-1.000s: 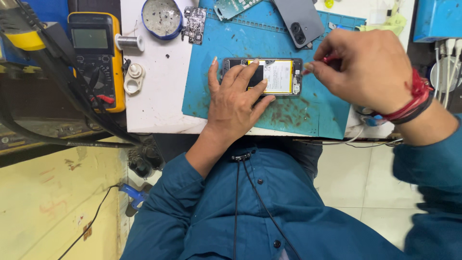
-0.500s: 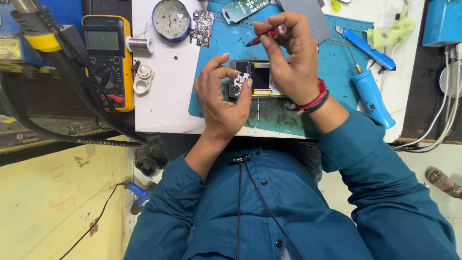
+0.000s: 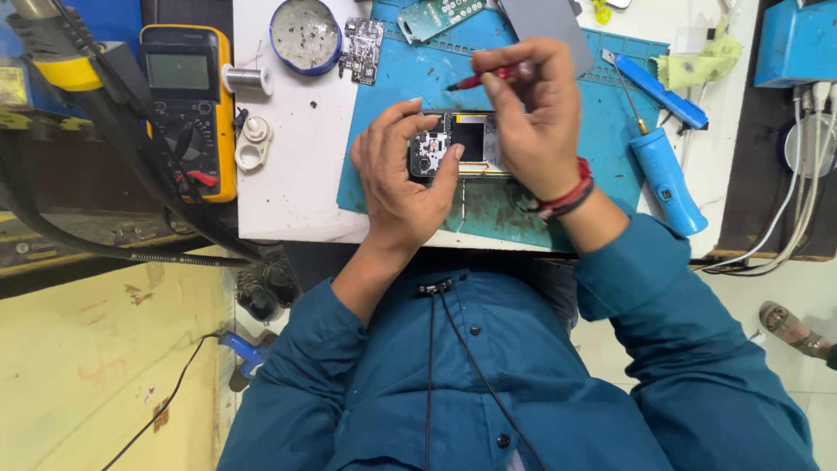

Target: The person unscrews the back of a smartphone with a screwdriver, removes the back cover and works on the internal battery and board, then applies adhesive from a tube to the phone and wipes the back cover with a cloth. The person reassembles the phone at the repair bench.

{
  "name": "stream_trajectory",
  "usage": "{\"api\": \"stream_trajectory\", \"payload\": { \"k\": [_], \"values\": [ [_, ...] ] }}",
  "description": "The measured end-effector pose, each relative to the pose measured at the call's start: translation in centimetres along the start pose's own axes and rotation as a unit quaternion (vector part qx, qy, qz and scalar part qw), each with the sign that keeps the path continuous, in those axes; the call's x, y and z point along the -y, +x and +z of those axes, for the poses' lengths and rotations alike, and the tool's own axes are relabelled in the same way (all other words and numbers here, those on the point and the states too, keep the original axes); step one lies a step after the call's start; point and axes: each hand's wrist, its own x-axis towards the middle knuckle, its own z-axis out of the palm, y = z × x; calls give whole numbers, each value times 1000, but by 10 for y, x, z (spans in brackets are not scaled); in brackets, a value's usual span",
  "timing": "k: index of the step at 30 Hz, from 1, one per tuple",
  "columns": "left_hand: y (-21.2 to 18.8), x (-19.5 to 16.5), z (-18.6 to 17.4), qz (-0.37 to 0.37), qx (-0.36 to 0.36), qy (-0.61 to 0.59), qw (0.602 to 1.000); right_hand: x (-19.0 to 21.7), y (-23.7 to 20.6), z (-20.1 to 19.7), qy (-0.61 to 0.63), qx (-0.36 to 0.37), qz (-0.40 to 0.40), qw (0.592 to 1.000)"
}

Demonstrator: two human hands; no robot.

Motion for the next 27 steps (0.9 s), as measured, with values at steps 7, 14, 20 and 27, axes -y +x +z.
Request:
{"api": "stream_trajectory", "payload": {
  "k": [7, 14, 20, 27],
  "values": [
    [2, -1, -2, -10, 0, 3, 1000, 8, 3, -7, 71, -53, -4, 996],
    [1, 4, -3, 26, 46, -1, 999, 42, -24, -30, 166, -120, 122, 971],
    [1, 3, -3, 52, 57, -3, 997, 48, -36, -27, 195, -131, 165, 958],
    [0, 2, -2, 65, 44, 17, 997, 49, -44, -24, 144, -103, 127, 976]
  ]
}}
